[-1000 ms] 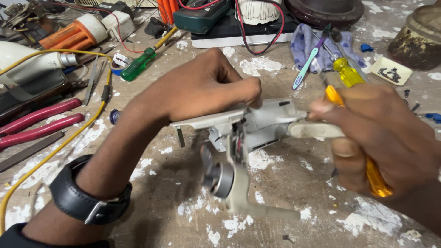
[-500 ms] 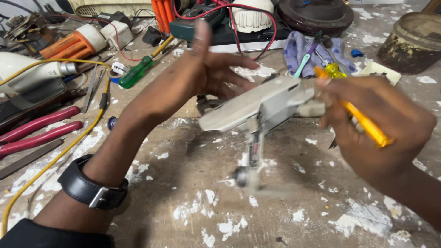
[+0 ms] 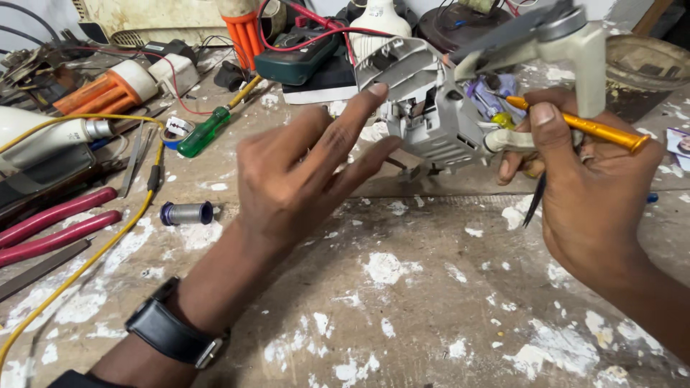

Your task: The person disassembles a small white quadcopter drone on a cluttered workbench. They hold the drone body, use an orange-handled screwdriver to remove screws from the shell, pry at the casing, and finally lift off the top cover to expose the internal circuit board and components.

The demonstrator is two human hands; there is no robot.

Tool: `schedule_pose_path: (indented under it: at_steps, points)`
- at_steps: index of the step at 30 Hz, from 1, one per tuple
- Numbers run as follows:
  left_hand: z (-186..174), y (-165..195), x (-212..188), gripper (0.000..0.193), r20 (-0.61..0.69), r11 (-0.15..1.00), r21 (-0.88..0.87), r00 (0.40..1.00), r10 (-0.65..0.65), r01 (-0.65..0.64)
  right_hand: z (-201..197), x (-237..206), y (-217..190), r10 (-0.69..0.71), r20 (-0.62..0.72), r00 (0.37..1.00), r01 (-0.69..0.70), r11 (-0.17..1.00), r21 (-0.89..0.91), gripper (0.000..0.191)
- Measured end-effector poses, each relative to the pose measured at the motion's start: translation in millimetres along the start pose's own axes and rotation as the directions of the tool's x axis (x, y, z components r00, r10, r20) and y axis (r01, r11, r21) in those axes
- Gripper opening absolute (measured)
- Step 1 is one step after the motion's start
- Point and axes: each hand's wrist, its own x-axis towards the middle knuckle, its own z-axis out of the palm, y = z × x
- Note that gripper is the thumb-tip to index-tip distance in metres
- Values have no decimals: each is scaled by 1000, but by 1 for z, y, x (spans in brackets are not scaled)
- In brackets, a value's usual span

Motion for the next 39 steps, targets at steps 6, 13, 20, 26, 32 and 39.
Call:
schedule_pose_path:
  at_steps: [6, 13, 20, 26, 32, 39]
  points:
    - [12, 41, 6, 76, 35, 888, -373, 960, -277, 270, 11, -8, -7, -97, 31, 995, 97, 995, 17, 21]
    - [8, 49, 13, 52, 290, 450, -642, 740, -606, 621, 15, -31, -14, -61, 156, 986, 111, 937, -331, 19]
    - [-4, 45, 11, 42, 359, 518, -628, 806, -470, 581, 7, -30, -16, -111, 209, 972, 164, 952, -257, 22]
    - [-2, 46, 10, 33, 566, 376, -610, 716, -409, 698, -1, -24, -17, -134, 264, 955, 204, 944, -259, 19]
    - [-3, 42, 5, 41, 327, 610, -688, 918, -223, 393, -10, -26, -19, -195, 121, 973, 221, 935, -276, 17]
    - [4, 42, 4, 42, 473, 557, -636, 840, -266, 534, -10, -23, -19, -399, 307, 864, 473, 853, -223, 13]
